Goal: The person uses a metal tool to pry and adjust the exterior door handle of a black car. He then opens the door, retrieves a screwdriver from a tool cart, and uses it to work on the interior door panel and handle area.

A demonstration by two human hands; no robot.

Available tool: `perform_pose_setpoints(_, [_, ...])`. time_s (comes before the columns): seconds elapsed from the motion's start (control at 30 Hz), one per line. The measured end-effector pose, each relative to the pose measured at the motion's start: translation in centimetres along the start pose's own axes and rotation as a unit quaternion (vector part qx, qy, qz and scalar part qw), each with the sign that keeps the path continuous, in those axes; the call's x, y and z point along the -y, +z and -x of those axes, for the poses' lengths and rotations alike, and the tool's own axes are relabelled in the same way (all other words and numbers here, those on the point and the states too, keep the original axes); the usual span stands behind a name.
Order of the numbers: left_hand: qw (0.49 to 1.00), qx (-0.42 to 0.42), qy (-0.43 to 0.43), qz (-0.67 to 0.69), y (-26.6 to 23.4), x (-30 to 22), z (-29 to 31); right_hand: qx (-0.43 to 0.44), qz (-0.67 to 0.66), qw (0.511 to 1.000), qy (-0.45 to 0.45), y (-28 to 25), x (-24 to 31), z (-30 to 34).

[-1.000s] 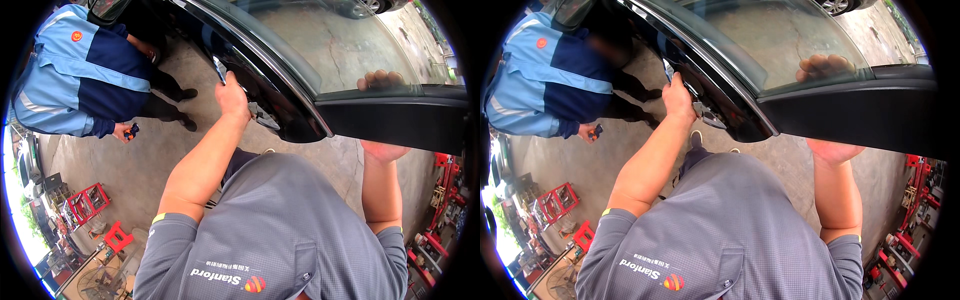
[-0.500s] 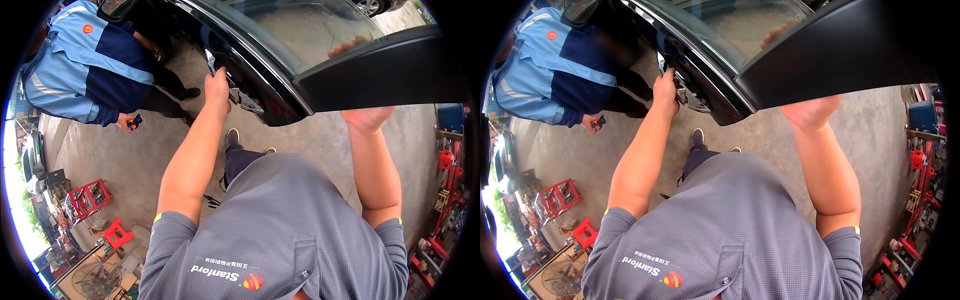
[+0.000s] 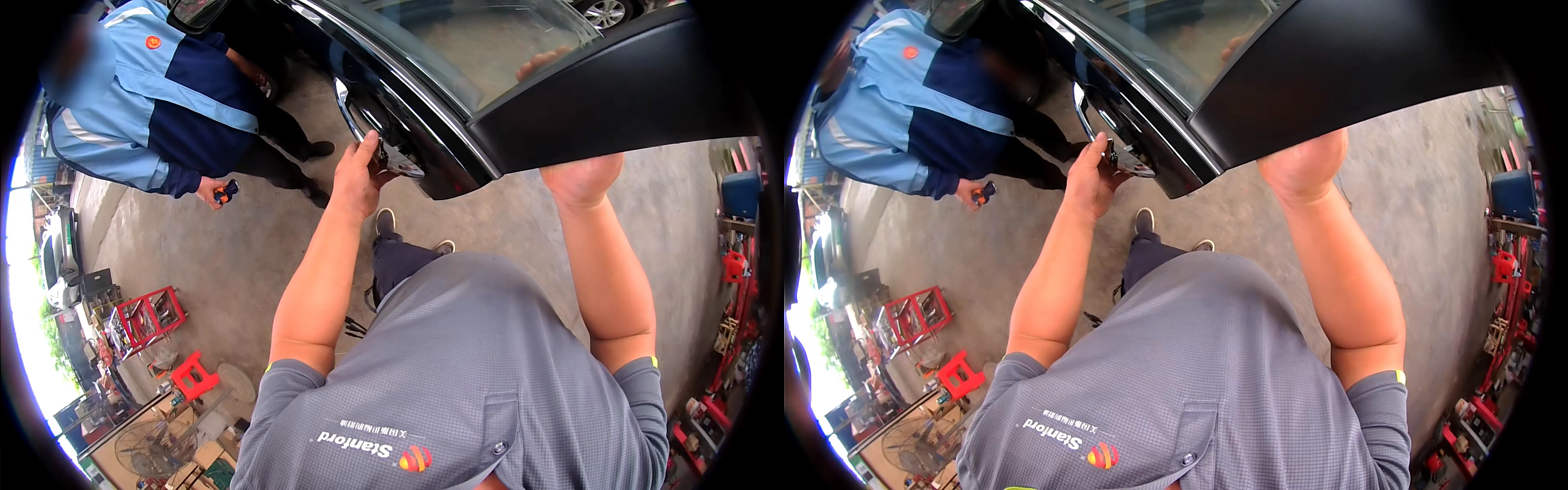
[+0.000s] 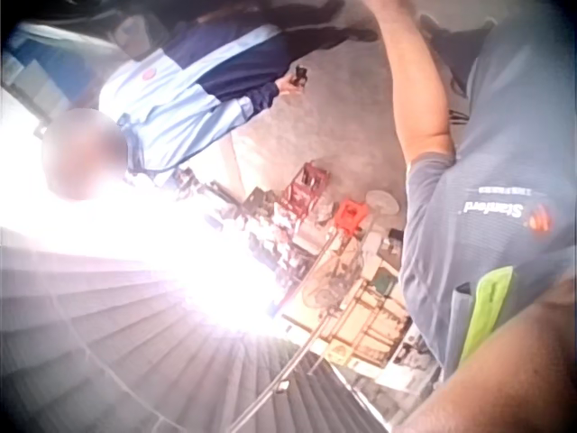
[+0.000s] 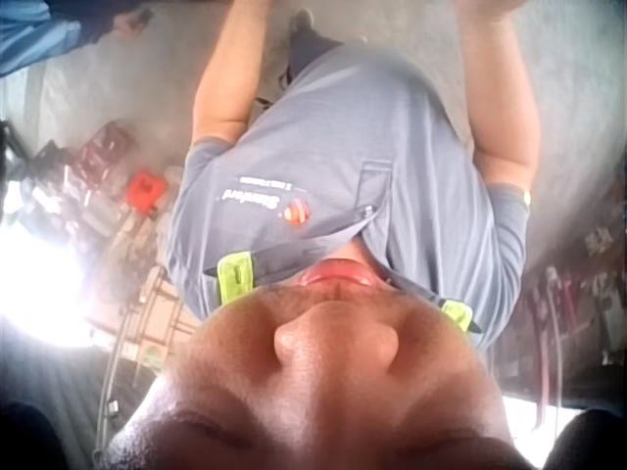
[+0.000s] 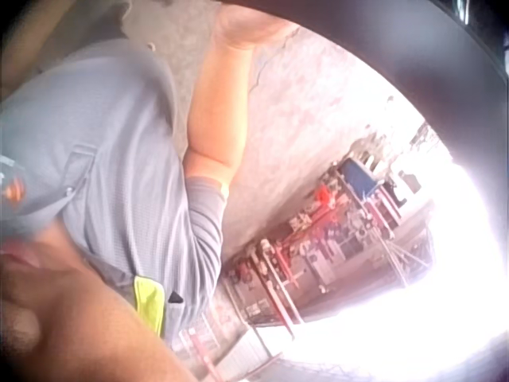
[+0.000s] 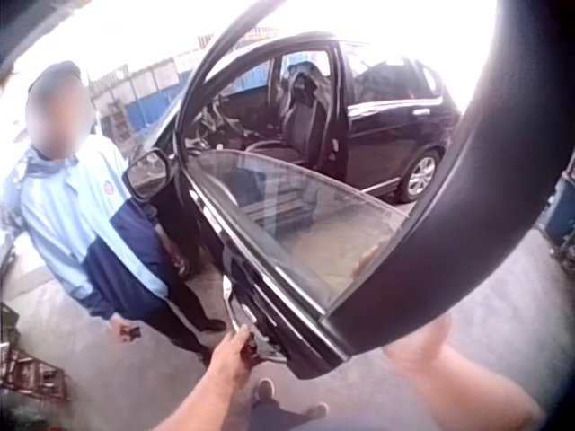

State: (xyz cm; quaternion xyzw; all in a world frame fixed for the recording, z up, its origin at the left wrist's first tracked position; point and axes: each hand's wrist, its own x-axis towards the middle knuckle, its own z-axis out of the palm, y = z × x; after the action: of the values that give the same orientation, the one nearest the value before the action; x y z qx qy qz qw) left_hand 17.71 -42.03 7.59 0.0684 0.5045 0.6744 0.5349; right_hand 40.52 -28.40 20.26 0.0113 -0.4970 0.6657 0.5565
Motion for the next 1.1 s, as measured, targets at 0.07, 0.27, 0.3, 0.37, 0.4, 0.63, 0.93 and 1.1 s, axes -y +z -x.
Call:
perform_pose_setpoints(0.07, [0.997, 0.044, 0.005, 0.066, -1.1, 1.4, -0.1, 0.006, 0.008, 1.0, 0.008, -0.1, -0.2, 0.1])
perform_pose_setpoints(0.27, [0.997, 0.011, 0.017, 0.07, 0.1, 3.1, 0.8, 0.04, 0.033, 0.999, 0.013, -0.9, 0.0, 0.1])
perform_pose_setpoints(0.3, [0.998, 0.006, 0.024, 0.061, 0.2, 3.2, 0.8, 0.04, 0.032, 0.999, 0.01, -1.0, -0.1, 0.1])
perform_pose_setpoints(0.37, [0.998, -0.005, 0.026, 0.054, 0.3, 3.3, 0.8, 0.038, 0.024, 0.999, -0.002, -1.2, -0.4, 0.0])
perform_pose_setpoints(0.4, [0.998, -0.009, 0.027, 0.05, 0.4, 3.3, 0.8, 0.035, 0.017, 0.999, -0.013, -1.3, -0.5, -0.1])
perform_pose_setpoints(0.63, [0.998, -0.055, 0.037, -0.01, 2.5, 3.1, 1.8, 0.047, 0.019, 0.999, -0.019, -1.4, -0.4, -0.1])
perform_pose_setpoints(0.93, [0.997, -0.019, -0.02, -0.077, 2.5, 4.5, 2.0, 0.045, 0.026, 0.999, -0.009, -0.4, 0.2, -0.3])
perform_pose_setpoints(1.1, [0.995, 0.013, 0.048, -0.081, 1.7, 5.6, 0.9, 0.051, 0.028, 0.998, -0.03, -0.7, -0.3, -0.3])
